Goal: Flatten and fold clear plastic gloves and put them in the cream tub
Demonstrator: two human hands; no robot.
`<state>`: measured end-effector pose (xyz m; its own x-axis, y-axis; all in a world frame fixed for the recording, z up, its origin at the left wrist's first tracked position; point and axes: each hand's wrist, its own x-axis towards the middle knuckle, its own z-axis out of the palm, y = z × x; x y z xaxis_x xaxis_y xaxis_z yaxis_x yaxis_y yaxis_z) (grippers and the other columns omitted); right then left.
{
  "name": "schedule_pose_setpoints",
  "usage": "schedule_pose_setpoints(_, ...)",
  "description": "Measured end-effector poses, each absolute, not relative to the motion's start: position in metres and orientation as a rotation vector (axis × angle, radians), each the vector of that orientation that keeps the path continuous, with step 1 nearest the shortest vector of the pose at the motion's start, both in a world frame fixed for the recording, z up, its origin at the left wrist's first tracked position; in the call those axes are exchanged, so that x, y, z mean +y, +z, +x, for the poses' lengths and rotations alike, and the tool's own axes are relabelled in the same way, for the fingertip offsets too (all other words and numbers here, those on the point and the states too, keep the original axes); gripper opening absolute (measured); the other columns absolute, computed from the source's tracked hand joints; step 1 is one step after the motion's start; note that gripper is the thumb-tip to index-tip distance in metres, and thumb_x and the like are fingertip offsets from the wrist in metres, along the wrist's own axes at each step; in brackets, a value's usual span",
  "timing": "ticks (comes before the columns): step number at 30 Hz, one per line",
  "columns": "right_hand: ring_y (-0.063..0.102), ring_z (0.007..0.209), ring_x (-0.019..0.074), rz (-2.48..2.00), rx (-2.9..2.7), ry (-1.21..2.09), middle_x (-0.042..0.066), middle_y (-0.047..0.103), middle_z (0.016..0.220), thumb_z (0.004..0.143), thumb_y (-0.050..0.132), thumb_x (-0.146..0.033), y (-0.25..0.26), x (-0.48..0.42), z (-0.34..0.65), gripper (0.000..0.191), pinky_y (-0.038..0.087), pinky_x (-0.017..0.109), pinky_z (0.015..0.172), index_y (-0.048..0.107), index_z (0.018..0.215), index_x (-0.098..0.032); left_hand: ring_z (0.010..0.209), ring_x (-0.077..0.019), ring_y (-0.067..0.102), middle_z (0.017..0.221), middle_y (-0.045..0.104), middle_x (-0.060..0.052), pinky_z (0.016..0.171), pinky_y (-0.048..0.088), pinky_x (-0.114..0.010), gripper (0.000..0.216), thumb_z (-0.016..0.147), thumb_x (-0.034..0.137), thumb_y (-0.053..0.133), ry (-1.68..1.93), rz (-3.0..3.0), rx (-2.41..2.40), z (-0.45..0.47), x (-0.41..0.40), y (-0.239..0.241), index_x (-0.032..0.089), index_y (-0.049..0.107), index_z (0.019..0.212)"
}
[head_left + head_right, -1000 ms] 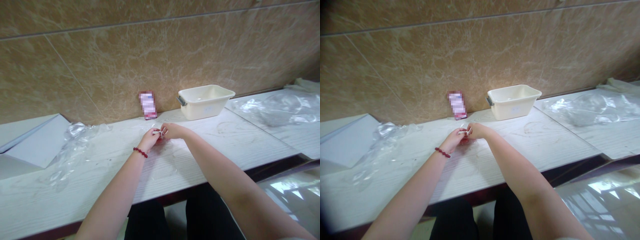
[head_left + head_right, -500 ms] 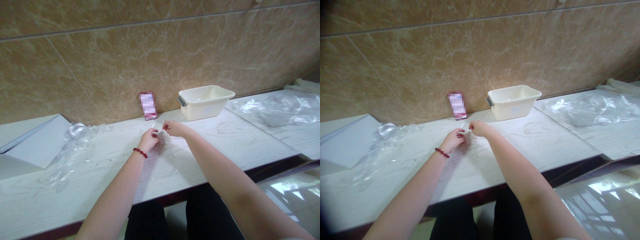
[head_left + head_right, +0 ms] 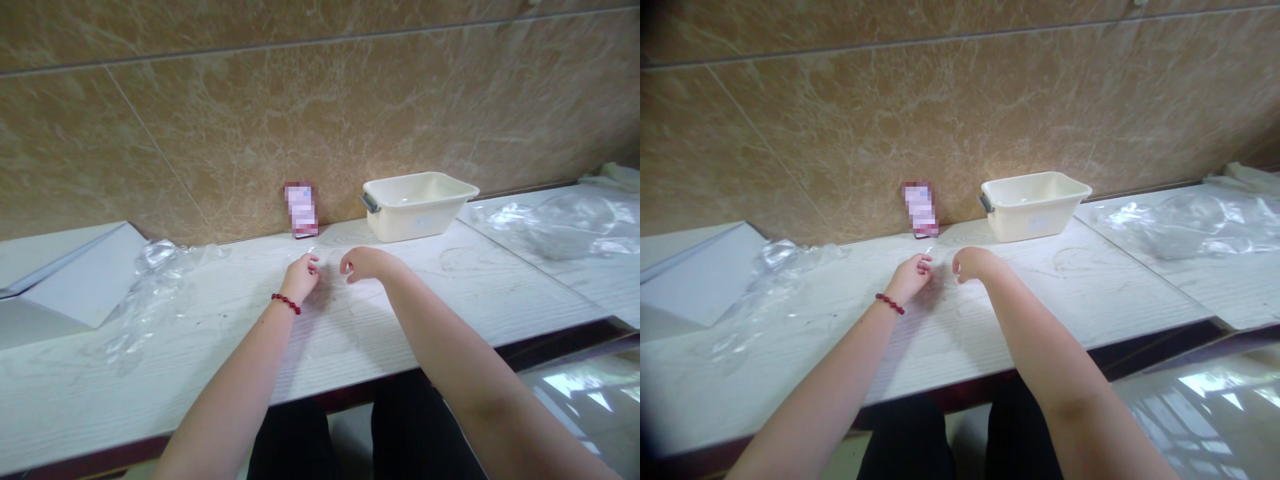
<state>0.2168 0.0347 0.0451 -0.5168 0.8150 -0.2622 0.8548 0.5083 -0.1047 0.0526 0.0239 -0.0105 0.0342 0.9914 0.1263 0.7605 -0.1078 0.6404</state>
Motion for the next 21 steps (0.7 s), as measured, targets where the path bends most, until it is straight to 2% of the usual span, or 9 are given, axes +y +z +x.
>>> schedule_pose_setpoints(21, 0.054, 0.082, 0.018, 1.378, 2.529, -0.379, 0.002, 0.06, 0.089, 0.052, 0.068, -0.032, 0.041, 0.0345, 0.2137, 0.051, 0.038, 0.023, 0.066, 0.057, 0.1, -0.022, 0.066, -0.0108, 0.055, 0.078, 0.059, -0.003, 0.065, 0.044, -0.022, 0.031, 0.062, 0.015, 0.057, 0.72, 2.037, 1.837, 0.0481, 0.0264, -0.012, 0.015, 0.054, 0.093)
